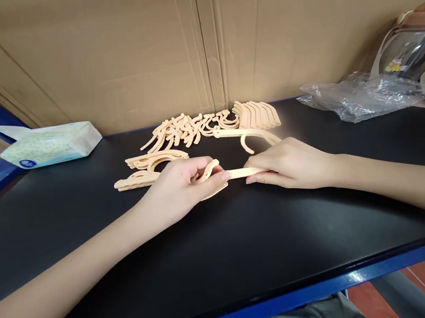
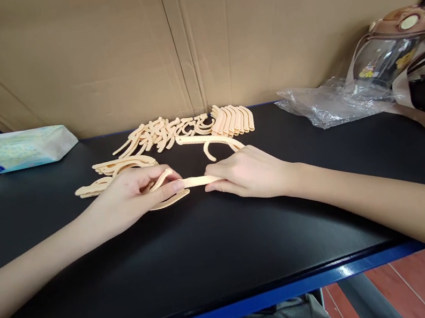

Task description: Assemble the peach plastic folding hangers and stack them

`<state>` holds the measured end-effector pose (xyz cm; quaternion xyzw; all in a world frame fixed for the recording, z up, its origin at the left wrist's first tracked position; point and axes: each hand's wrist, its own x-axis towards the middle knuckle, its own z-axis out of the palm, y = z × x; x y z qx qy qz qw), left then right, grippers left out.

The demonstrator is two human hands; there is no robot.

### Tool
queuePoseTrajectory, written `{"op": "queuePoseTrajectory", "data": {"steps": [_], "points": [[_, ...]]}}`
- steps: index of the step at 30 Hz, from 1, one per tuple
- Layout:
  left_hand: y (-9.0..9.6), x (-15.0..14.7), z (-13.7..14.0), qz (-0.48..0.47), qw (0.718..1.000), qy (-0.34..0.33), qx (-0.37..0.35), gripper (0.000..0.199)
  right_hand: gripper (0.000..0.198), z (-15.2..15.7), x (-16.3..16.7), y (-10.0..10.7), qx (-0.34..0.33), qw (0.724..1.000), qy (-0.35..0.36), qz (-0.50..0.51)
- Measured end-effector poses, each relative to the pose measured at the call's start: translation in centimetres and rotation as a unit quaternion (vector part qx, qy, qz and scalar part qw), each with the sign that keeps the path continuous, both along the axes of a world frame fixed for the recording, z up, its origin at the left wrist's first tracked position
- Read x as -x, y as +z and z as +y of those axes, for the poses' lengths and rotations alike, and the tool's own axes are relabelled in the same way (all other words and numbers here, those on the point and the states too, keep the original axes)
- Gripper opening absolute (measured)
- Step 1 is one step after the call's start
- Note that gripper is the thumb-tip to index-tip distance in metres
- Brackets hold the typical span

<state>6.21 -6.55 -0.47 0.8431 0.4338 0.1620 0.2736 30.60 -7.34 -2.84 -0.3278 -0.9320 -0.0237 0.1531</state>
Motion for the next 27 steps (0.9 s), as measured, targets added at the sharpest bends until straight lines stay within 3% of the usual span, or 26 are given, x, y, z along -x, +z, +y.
{"op": "queuePoseTrajectory", "data": {"steps": [5,11,15,21,27], "points": [[-0.4,0.5,0.6,0.058,0.993,-0.005,-0.099,0.038,0.031,0.1,0.3,-0.1,-0.012,1.000,-0.013,-0.009],[-0.4,0.5,0.6,0.105,0.990,-0.030,-0.092,0.044,0.036,-0.1,0.3,-0.2,-0.041,0.998,-0.036,0.006],[0.0,0.3,-0.1,0.109,0.989,-0.048,-0.090,0.051,0.040,-0.3,0.3,-0.2,-0.097,0.994,-0.023,0.035],[0.0,0.3,-0.3,0.120,0.982,-0.076,-0.125,0.048,0.040,-0.6,0.7,-0.2,-0.177,0.984,0.001,0.035],[0.1,0.3,-0.3,0.123,0.983,-0.092,-0.101,0.043,0.040,-0.7,0.8,-0.3,-0.201,0.979,-0.005,0.026]]}}
